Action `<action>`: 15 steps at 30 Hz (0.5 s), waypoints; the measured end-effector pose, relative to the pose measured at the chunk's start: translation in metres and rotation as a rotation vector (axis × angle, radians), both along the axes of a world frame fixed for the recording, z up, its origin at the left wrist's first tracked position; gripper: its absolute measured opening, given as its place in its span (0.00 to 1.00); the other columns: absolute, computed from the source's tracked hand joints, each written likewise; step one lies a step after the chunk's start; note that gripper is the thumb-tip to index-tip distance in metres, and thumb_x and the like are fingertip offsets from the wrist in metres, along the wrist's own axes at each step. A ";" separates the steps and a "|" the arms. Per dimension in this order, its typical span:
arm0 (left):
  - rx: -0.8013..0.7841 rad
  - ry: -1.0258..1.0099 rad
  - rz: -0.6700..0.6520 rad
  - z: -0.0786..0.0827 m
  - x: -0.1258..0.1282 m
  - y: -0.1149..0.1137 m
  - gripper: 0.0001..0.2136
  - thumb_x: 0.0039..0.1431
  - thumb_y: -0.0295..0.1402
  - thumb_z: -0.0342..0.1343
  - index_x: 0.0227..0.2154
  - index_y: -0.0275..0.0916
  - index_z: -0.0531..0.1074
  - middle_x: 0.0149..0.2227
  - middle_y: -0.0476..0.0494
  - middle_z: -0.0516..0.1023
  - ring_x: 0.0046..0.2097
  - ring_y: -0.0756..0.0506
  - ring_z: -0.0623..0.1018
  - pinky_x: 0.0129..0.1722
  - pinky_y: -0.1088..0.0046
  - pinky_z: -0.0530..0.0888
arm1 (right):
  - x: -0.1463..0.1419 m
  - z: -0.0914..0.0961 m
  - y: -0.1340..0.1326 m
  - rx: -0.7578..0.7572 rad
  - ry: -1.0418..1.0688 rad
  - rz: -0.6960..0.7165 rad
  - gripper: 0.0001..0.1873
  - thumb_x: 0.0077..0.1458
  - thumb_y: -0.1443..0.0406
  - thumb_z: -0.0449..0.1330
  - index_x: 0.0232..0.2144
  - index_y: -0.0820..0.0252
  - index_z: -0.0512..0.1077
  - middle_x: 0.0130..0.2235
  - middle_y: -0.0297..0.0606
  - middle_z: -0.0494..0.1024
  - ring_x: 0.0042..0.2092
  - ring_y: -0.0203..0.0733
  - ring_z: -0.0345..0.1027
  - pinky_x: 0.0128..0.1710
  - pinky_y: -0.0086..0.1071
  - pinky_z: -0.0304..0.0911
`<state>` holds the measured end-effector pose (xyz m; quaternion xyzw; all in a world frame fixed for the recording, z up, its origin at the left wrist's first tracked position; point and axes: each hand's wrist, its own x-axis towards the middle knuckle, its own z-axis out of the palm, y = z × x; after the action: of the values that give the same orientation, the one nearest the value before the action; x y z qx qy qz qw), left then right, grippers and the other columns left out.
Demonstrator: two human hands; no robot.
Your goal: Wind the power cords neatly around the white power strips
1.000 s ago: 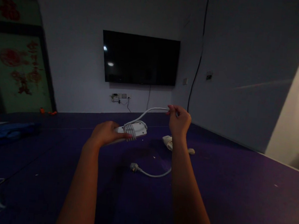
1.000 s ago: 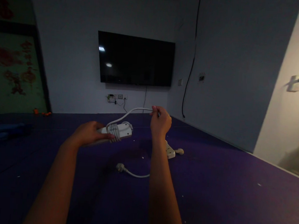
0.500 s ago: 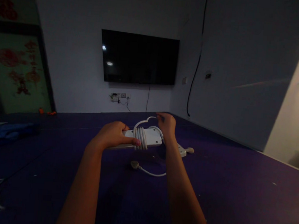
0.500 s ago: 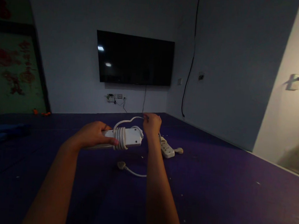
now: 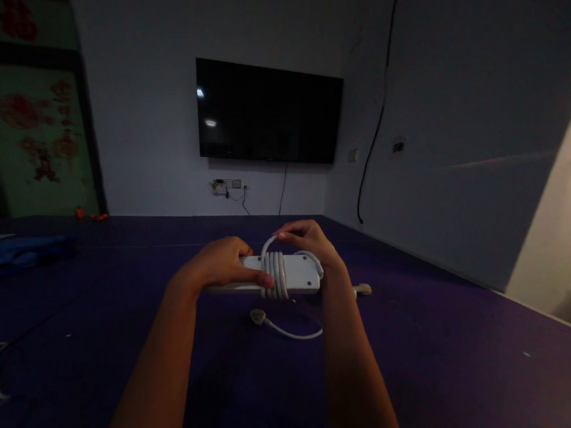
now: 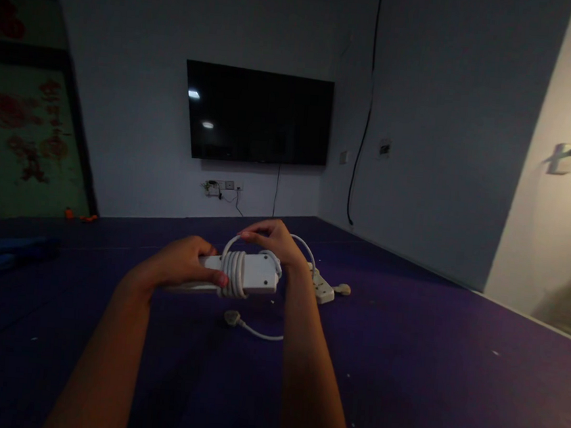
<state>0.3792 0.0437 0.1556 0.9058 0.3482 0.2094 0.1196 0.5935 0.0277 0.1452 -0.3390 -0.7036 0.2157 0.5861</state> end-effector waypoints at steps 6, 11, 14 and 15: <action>0.048 0.064 -0.021 0.006 0.010 -0.015 0.16 0.38 0.49 0.62 0.21 0.39 0.74 0.20 0.48 0.73 0.23 0.48 0.68 0.23 0.72 0.54 | -0.010 -0.013 0.019 0.058 0.161 0.064 0.14 0.37 0.53 0.69 0.22 0.57 0.79 0.24 0.35 0.77 0.27 0.35 0.69 0.29 0.29 0.63; 0.088 -0.005 -0.020 0.008 0.006 -0.013 0.18 0.38 0.50 0.62 0.19 0.39 0.71 0.19 0.50 0.69 0.22 0.51 0.65 0.22 0.73 0.53 | -0.018 -0.021 0.028 0.000 0.259 0.088 0.18 0.36 0.50 0.68 0.22 0.58 0.77 0.21 0.33 0.73 0.23 0.34 0.64 0.23 0.28 0.59; 0.086 -0.072 -0.027 0.009 0.004 -0.011 0.19 0.36 0.51 0.63 0.20 0.38 0.71 0.18 0.51 0.67 0.22 0.52 0.63 0.22 0.74 0.52 | -0.019 -0.022 0.029 -0.040 0.254 0.109 0.18 0.39 0.49 0.66 0.21 0.57 0.75 0.21 0.33 0.71 0.22 0.34 0.61 0.21 0.29 0.57; 0.086 -0.098 -0.032 0.009 0.003 -0.010 0.20 0.36 0.52 0.63 0.21 0.38 0.72 0.19 0.51 0.68 0.22 0.52 0.63 0.22 0.74 0.52 | -0.018 -0.022 0.029 -0.042 0.242 0.106 0.17 0.41 0.50 0.66 0.21 0.57 0.74 0.21 0.34 0.71 0.22 0.35 0.61 0.22 0.30 0.58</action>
<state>0.3821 0.0333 0.1644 0.9043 0.3182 0.2662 0.1008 0.5753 0.0570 0.1234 -0.2848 -0.6400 0.3003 0.6474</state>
